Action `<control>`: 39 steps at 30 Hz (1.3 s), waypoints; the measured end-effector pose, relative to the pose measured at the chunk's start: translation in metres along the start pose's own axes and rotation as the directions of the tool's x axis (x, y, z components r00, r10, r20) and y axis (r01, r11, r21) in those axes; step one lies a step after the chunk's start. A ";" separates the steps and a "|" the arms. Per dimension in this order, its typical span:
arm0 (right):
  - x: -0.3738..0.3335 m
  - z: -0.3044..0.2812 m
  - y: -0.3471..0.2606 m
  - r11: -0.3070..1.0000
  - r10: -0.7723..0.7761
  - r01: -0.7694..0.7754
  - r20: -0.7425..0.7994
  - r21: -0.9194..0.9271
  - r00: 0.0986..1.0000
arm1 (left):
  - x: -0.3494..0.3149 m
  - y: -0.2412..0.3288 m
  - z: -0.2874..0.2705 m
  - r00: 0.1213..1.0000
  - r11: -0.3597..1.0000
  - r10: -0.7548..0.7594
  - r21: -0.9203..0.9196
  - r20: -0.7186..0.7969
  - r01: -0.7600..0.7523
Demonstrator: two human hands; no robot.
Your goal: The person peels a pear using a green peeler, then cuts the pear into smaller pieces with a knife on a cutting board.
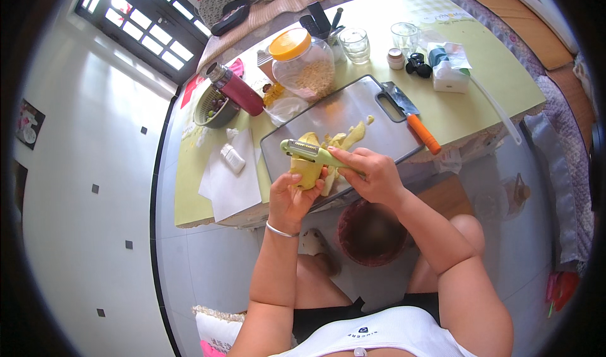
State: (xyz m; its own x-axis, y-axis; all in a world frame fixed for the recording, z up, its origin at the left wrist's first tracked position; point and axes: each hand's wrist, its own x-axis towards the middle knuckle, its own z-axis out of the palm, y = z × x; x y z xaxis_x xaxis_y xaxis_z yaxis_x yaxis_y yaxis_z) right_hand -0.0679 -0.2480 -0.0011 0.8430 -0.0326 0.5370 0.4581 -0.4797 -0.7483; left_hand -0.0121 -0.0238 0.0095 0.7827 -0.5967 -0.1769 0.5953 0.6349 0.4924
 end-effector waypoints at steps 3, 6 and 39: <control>0.001 -0.002 0.001 1.000 0.011 -0.010 -0.023 0.026 1.000 | 0.001 -0.001 -0.002 1.000 0.999 0.013 0.036 0.013 -0.014; 0.001 -0.002 0.002 0.997 0.066 -0.065 -0.025 0.044 0.998 | 0.001 -0.002 -0.001 0.999 0.998 0.013 0.064 0.038 -0.015; 0.004 -0.004 0.000 0.961 0.224 -0.209 0.063 -0.183 0.973 | -0.005 0.016 0.010 0.902 0.703 0.431 0.638 -0.031 -0.314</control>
State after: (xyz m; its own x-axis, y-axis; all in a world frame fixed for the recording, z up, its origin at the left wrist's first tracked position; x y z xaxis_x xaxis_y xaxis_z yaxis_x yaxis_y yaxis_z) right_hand -0.0651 -0.2518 0.0025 0.9401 -0.0842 0.3304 0.2122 -0.6141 -0.7602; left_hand -0.0087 -0.0156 0.0267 0.9680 -0.2494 0.0258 0.0574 0.3207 0.9454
